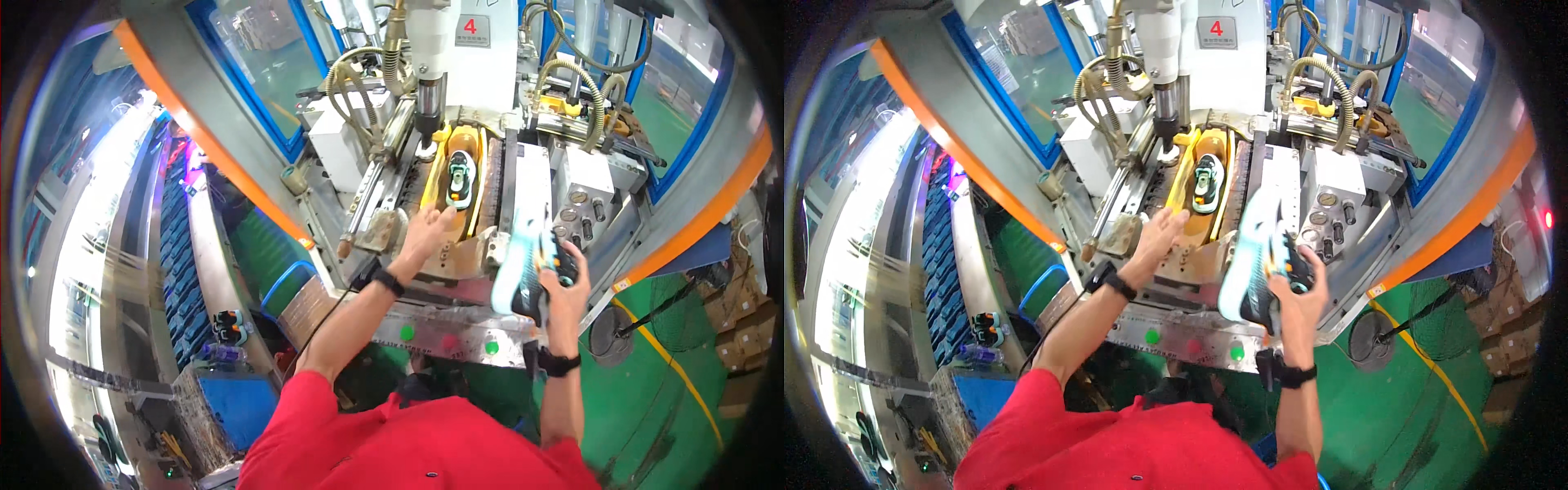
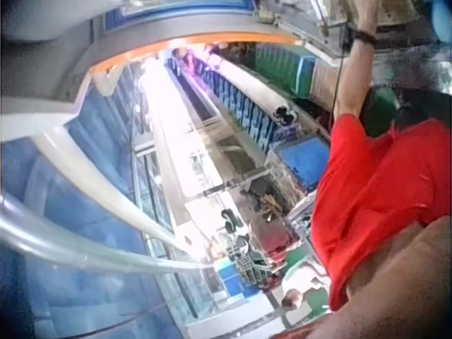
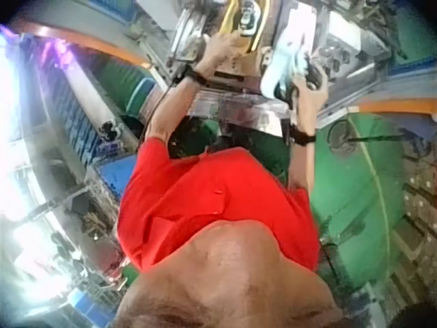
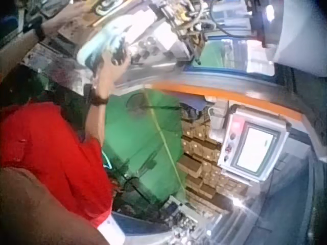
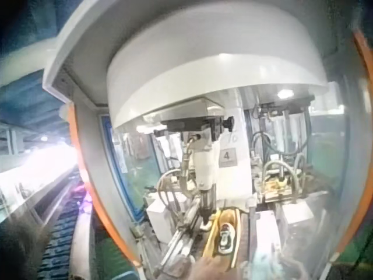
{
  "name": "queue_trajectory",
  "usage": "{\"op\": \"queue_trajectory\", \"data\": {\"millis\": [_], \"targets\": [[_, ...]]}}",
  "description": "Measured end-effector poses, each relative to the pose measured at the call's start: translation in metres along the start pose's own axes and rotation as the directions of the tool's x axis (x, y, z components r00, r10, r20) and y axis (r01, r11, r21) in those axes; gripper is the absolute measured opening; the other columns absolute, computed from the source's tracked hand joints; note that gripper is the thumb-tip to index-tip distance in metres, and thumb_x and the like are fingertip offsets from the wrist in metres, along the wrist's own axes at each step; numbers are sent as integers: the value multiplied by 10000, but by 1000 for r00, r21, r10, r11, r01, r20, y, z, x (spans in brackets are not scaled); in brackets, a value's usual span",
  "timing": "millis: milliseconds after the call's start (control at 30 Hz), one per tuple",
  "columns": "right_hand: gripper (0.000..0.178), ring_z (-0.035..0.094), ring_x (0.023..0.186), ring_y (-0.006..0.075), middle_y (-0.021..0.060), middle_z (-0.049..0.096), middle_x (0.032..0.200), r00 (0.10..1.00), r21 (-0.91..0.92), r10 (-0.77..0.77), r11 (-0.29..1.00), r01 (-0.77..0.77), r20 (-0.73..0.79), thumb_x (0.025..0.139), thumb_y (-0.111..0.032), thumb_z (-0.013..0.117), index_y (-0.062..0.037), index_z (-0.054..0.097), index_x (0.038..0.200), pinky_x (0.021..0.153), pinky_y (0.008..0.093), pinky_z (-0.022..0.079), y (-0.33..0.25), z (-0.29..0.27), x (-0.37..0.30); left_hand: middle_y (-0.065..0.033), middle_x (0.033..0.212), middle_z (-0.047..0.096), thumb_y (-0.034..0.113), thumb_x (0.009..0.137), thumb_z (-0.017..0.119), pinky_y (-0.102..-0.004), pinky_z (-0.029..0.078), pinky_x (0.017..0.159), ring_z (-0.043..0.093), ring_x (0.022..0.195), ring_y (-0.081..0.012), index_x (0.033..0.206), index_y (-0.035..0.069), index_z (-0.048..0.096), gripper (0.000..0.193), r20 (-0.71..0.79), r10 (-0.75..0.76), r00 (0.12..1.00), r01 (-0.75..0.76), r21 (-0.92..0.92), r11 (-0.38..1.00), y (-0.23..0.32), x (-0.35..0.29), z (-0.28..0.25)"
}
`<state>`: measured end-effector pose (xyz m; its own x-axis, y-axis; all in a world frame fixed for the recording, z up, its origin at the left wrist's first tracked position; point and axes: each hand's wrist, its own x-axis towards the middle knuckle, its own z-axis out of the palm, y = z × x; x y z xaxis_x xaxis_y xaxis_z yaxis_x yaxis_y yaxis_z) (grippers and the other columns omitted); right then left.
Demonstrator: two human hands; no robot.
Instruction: Using an industrial lasting machine to shape and attach soles to shoes in a factory assembly line.
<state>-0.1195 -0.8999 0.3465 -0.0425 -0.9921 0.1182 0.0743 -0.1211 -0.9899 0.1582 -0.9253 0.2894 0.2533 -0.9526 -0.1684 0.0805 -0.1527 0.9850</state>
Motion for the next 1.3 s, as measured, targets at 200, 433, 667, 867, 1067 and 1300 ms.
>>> {"op": "queue_trajectory", "data": {"millis": [200, 433, 667, 867, 1067, 1300], "targets": [[527, 579, 972, 148, 81, 587, 1129, 964, -191, -49, 982, -2, -260, 709, 32, 631, 21, 552, 1230, 879, 270, 466, -14, -39, 12, -305, 1225, 564, 436, 715, 766, -424, 423, 1013, 537, 1194, -396, 1320, -132, 408, 903, -279, 191, 941, -28, 498, 867, -61, 170, 12], [528, 576, 955, 152, 88, 599, 1093, 945, -540, -208, 841, 42, -251, 693, -18, 662, 29, 562, 1210, 872, 272, 464, 2, -40, 68, -274, 1054, 638, 227, 750, 681, -468, 495, 902, 620, 1030, -414, 1230, -74, 445, 614, -372, 115, 921, 156, 623, 766, -69, 214, 19], [528, 652, 897, 244, 194, 677, 967, 991, -717, -44, 686, 123, 128, 644, -199, 755, 54, 623, 1089, 812, 335, 509, 10, 77, 232, -105, 916, 672, 177, 880, 679, -376, 560, 573, 677, 750, -216, 994, 8, 610, 215, 145, -285, 947, 319, -495, 808, -28, 79, -56], [697, 651, 1041, 355, 258, 656, 1099, 937, -888, 248, 446, 113, 244, 578, -304, 821, 65, 597, 1126, 859, 384, 536, 103, 225, 294, -82, 1136, 616, 177, 889, 676, -311, 521, 861, 620, 978, -154, 1280, -51, 493, 488, -15, -259, 966, 221, -474, 852, 15, -106, -130], [404, 674, 889, 417, 266, 675, 914, 981, -915, -50, 353, 195, 190, 804, -173, 616, 4, 455, 1129, 800, 482, 531, 201, 287, 258, -120, 1174, 617, 89, 890, 638, -341, 505, 936, 633, 1037, -192, 1294, -75, 473, 466, -469, -212, 858, -51, -488, 871, 21, -234, -172], [507, 652, 862, 414, 234, 644, 885, 857, -722, -275, 462, 515, 435, 790, -155, 675, -1, 445, 1215, 729, 485, 533, 130, 260, 163, -32, 979, 676, 140, 929, 618, -268, 531, 666, 667, 815, -128, 1168, 14, 583, 272, -744, -305, 595, -214, -512, 832, -20, -298, -149]]}}
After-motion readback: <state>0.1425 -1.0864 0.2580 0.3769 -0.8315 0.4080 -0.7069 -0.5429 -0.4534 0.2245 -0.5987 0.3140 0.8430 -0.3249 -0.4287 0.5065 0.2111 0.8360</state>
